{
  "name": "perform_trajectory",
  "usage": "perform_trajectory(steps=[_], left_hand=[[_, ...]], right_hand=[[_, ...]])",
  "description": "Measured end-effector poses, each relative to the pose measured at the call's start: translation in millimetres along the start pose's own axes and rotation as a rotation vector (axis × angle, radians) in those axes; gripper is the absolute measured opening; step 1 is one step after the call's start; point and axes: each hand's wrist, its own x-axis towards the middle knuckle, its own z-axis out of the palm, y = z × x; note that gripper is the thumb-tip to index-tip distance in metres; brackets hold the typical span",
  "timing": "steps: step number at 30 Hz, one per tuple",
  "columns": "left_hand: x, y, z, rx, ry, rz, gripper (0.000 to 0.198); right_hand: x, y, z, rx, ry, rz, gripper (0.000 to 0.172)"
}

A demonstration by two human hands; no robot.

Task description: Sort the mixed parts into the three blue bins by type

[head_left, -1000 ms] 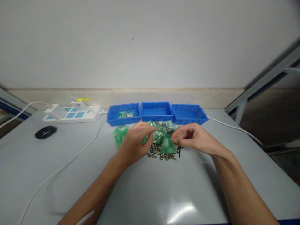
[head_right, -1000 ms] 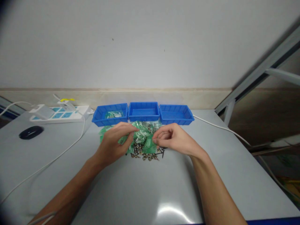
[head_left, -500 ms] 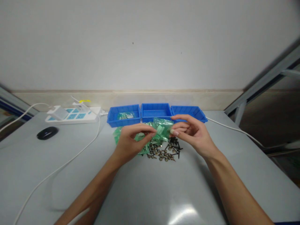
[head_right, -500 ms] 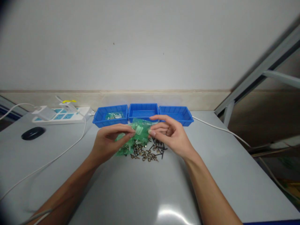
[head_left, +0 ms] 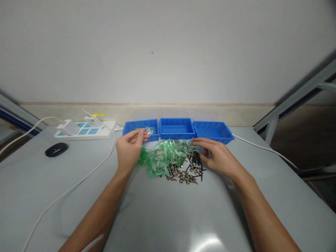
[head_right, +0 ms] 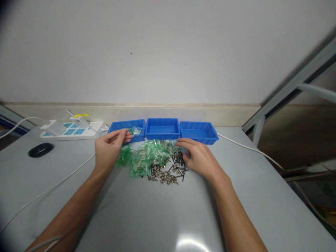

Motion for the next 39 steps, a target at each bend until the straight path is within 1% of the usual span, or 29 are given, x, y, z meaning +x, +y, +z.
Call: perform_trajectory(steps=[4, 8, 10, 13, 15, 17, 18, 20, 22, 25, 27, 29, 32, 34, 35, 37, 39], left_hand=[[-11.8, 9.3, 6.3, 0.113, -0.095, 0.075, 0.024], [-25.3, 21.0, 9.4, 0.271, -0.222, 0.255, 0.02], [-30.0, 25.0, 10.6, 0.319, -0.253, 0.343, 0.018], [-33.9, 29.2, 12.7, 0.334, -0.31, 0.435, 0.016], [-35.2, 31.6, 13.8, 0.307, -0.359, 0.447, 0.014], [-36.0, 33.6, 14.2, 0.252, -0.405, 0.407, 0.009], [-36.4, 34.2, 14.2, 0.207, -0.435, 0.376, 0.007], [-37.2, 34.4, 13.7, 0.094, -0.511, 0.308, 0.012], [-37.8, 33.4, 12.8, -0.019, -0.59, 0.246, 0.017], [-37.6, 32.6, 10.9, -0.102, -0.641, 0.203, 0.02], [-36.7, 33.7, 9.5, -0.122, -0.655, 0.201, 0.016], [-35.6, 35.8, 7.9, -0.122, -0.687, 0.21, 0.011], [-35.0, 38.7, 6.0, -0.088, -0.765, 0.204, 0.015], [-34.7, 38.9, 5.1, -0.076, -0.768, 0.175, 0.017], [-34.0, 38.2, 4.8, -0.078, -0.739, 0.161, 0.017], [-30.4, 35.2, 4.2, -0.071, -0.616, 0.143, 0.016], [-23.8, 29.8, 3.4, -0.046, -0.437, 0.127, 0.016]], right_hand=[[0.2, 7.7, 6.4, -0.051, 0.019, -0.026, 0.036], [1.2, 6.7, 6.1, -0.035, 0.094, -0.06, 0.026], [2.4, 2.0, 2.8, -0.004, 0.167, -0.078, 0.023], [4.8, -11.1, -3.6, 0.075, 0.333, -0.094, 0.018], [6.2, -23.2, -6.0, 0.172, 0.466, -0.047, 0.013], [7.2, -36.0, -5.6, 0.369, 0.538, 0.054, 0.009], [7.8, -42.1, -4.5, 0.496, 0.542, 0.111, 0.009], [9.3, -52.5, -1.5, 0.745, 0.519, 0.205, 0.011], [11.2, -59.6, 1.2, 0.909, 0.485, 0.27, 0.014], [13.7, -63.3, 3.3, 1.015, 0.447, 0.317, 0.016], [14.4, -62.4, 4.1, 1.045, 0.43, 0.327, 0.018], [14.5, -60.3, 5.2, 1.064, 0.407, 0.329, 0.02], [14.2, -57.5, 7.7, 1.092, 0.348, 0.332, 0.022], [14.5, -56.4, 10.0, 1.099, 0.311, 0.343, 0.028], [14.7, -55.9, 11.2, 1.09, 0.302, 0.35, 0.033], [15.0, -54.7, 13.8, 1.017, 0.31, 0.353, 0.038], [14.4, -53.1, 16.3, 0.828, 0.321, 0.326, 0.036]])
